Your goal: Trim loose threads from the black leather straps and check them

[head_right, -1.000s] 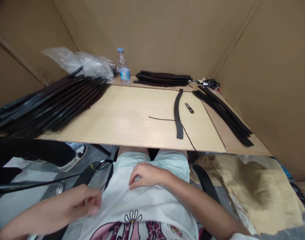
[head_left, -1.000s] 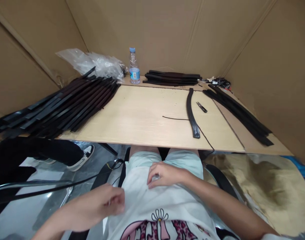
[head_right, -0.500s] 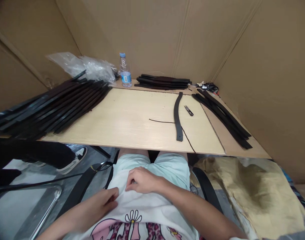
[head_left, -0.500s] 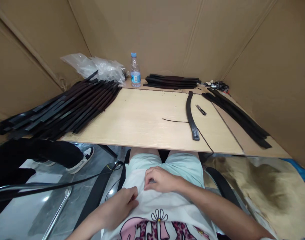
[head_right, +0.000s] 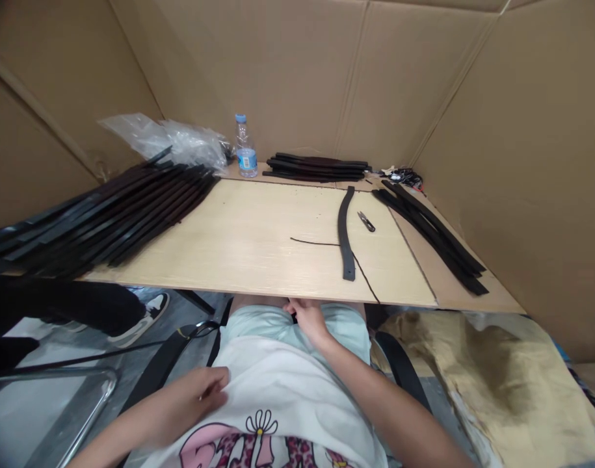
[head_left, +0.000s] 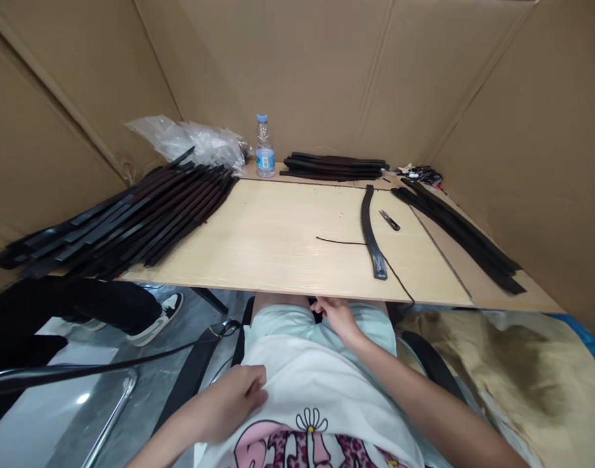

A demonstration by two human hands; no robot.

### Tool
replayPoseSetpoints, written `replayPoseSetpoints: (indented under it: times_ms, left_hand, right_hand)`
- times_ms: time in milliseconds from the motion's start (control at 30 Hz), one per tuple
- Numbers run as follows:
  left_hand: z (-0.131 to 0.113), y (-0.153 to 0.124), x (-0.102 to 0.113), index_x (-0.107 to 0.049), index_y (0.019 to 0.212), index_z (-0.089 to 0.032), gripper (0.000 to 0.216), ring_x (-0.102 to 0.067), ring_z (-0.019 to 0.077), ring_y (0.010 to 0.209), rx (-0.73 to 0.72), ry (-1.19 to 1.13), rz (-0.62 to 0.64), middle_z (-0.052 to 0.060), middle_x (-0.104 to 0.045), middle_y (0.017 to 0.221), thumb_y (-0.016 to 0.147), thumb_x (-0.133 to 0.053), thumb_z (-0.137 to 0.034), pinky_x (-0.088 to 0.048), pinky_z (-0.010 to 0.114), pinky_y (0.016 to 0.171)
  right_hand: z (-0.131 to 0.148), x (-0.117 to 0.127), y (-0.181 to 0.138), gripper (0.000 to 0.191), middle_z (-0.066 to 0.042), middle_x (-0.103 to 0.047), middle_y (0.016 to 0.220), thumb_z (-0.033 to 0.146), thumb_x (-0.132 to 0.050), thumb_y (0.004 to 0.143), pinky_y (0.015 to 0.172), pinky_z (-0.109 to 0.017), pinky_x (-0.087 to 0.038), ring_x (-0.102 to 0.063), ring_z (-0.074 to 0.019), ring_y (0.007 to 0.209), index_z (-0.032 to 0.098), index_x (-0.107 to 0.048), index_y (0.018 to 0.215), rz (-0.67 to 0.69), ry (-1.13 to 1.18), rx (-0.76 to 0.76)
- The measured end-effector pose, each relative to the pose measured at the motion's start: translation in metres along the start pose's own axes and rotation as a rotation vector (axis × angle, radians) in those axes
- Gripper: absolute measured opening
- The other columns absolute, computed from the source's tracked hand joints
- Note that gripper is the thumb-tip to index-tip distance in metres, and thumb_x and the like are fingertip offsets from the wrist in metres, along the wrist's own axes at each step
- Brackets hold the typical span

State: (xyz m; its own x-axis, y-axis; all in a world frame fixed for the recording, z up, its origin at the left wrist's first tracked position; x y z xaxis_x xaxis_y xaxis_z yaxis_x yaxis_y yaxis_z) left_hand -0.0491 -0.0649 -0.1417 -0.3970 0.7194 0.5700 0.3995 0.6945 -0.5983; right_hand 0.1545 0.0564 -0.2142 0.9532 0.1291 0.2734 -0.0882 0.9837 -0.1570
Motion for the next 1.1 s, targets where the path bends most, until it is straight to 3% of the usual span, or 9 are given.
replayPoseSetpoints:
  times_ms: [200, 300, 467, 567, 667, 767, 933, 1033, 1100]
  left_hand:
    - [-0.013, 0.022, -0.004, -0.05, 0.074, -0.02, 0.022, -0.049, 0.0169, 0.063, -0.035, -0.006, -0.042, -0.001, -0.052, 0.066, 0.082, -0.049, -0.04, -0.03, 0.026, 0.055]
    - [-0.023, 0.047, 0.006, -0.051, 0.064, -0.019, 0.027, -0.055, 0.0195, 0.064, -0.084, 0.073, -0.188, 0.003, -0.057, 0.064, 0.085, -0.045, -0.034, -0.034, 0.028, 0.057]
    - [-0.027, 0.083, 0.035, -0.059, 0.068, -0.019, 0.037, -0.064, 0.0243, 0.077, -0.082, 0.094, -0.398, 0.008, -0.068, 0.074, 0.092, -0.031, -0.027, -0.038, 0.03, 0.066]
    - [-0.03, 0.087, 0.039, -0.063, 0.071, -0.019, 0.037, -0.066, 0.0275, 0.082, -0.09, 0.104, -0.452, 0.01, -0.071, 0.077, 0.092, -0.032, -0.027, -0.04, 0.031, 0.068]
    - [-0.033, 0.08, 0.039, -0.065, 0.08, -0.018, 0.038, -0.066, 0.0309, 0.085, -0.101, 0.122, -0.515, 0.014, -0.071, 0.084, 0.093, -0.03, -0.027, -0.04, 0.034, 0.069]
    - [-0.046, 0.066, 0.038, -0.066, 0.097, -0.017, 0.037, -0.064, 0.026, 0.077, -0.191, 0.078, -0.511, 0.01, -0.069, 0.079, 0.093, -0.029, -0.019, -0.042, 0.032, 0.069]
    - [-0.104, 0.039, 0.047, -0.06, 0.125, -0.029, 0.036, -0.06, 0.0204, 0.085, -0.603, -0.12, -0.285, 0.005, -0.065, 0.092, 0.093, -0.043, -0.025, -0.045, 0.031, 0.077]
    - [-0.133, 0.043, 0.079, -0.065, 0.117, -0.027, 0.031, -0.058, 0.0199, 0.093, -0.763, -0.162, -0.372, 0.006, -0.064, 0.098, 0.096, -0.042, -0.029, -0.045, 0.033, 0.086]
    - [-0.142, 0.061, 0.106, -0.066, 0.11, -0.024, 0.027, -0.055, 0.0216, 0.102, -0.754, -0.043, -0.53, 0.007, -0.062, 0.106, 0.094, -0.046, -0.026, -0.043, 0.034, 0.092]
  right_hand:
    - [-0.002, 0.025, 0.002, 0.028, -0.007, -0.07, 0.096, 0.04, -0.053, 0.092, 0.088, -0.043, -0.048, -0.065, -0.0214, 0.092, 0.015, -0.065, 0.097, -0.054, -0.125, -0.042]
    - [0.007, 0.036, -0.003, 0.025, -0.01, -0.071, 0.1, 0.036, -0.055, 0.088, 0.089, -0.042, -0.047, -0.063, -0.0265, 0.098, 0.017, -0.068, 0.097, 0.005, -0.241, -0.061]
    - [0.028, 0.044, -0.047, 0.024, -0.003, -0.072, 0.074, 0.038, -0.06, 0.08, 0.066, -0.027, -0.048, -0.066, -0.0199, 0.074, 0.017, -0.071, 0.072, 0.343, -0.459, -0.053]
    - [0.028, 0.05, -0.077, 0.016, 0.002, -0.065, 0.055, 0.028, -0.08, 0.057, 0.052, -0.022, -0.041, -0.061, -0.0169, 0.056, 0.018, -0.067, 0.057, 0.462, -0.622, -0.101]
    - [0.034, 0.07, -0.085, 0.003, -0.006, -0.07, 0.072, 0.013, -0.068, 0.068, 0.064, -0.027, -0.044, -0.066, -0.0234, 0.074, 0.016, -0.069, 0.069, 0.302, -0.771, -0.111]
    - [0.055, 0.094, -0.087, 0.023, -0.017, -0.071, 0.088, 0.011, -0.047, 0.084, 0.076, -0.035, -0.045, -0.066, -0.0301, 0.093, 0.011, -0.07, 0.084, 0.128, -0.843, -0.082]
    - [0.12, 0.109, -0.087, 0.023, -0.001, -0.073, 0.074, 0.021, -0.045, 0.09, 0.064, -0.024, -0.049, -0.068, -0.0166, 0.064, 0.021, -0.068, 0.095, 0.311, -0.605, 0.195]
    - [0.158, 0.144, -0.065, 0.03, -0.009, -0.073, 0.088, 0.016, -0.039, 0.092, 0.074, -0.029, -0.05, -0.068, -0.0208, 0.081, 0.016, -0.066, 0.103, -0.111, -0.815, 0.367]
    - [0.164, 0.155, -0.045, 0.037, -0.015, -0.07, 0.1, 0.01, -0.034, 0.091, 0.08, -0.034, -0.049, -0.066, -0.0241, 0.091, 0.012, -0.062, 0.115, -0.186, -0.885, 0.382]
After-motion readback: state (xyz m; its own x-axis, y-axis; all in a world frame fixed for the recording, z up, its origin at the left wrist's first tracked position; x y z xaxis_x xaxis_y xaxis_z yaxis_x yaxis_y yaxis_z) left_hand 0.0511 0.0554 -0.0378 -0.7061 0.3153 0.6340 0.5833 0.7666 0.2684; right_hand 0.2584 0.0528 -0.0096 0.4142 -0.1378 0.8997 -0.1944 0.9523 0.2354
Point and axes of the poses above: each hand's wrist, its own y-axis towards the middle knuckle, its own x-axis out of the back of the hand, z = x × y, the point moved 6 cm from there along y, towards the middle knuckle
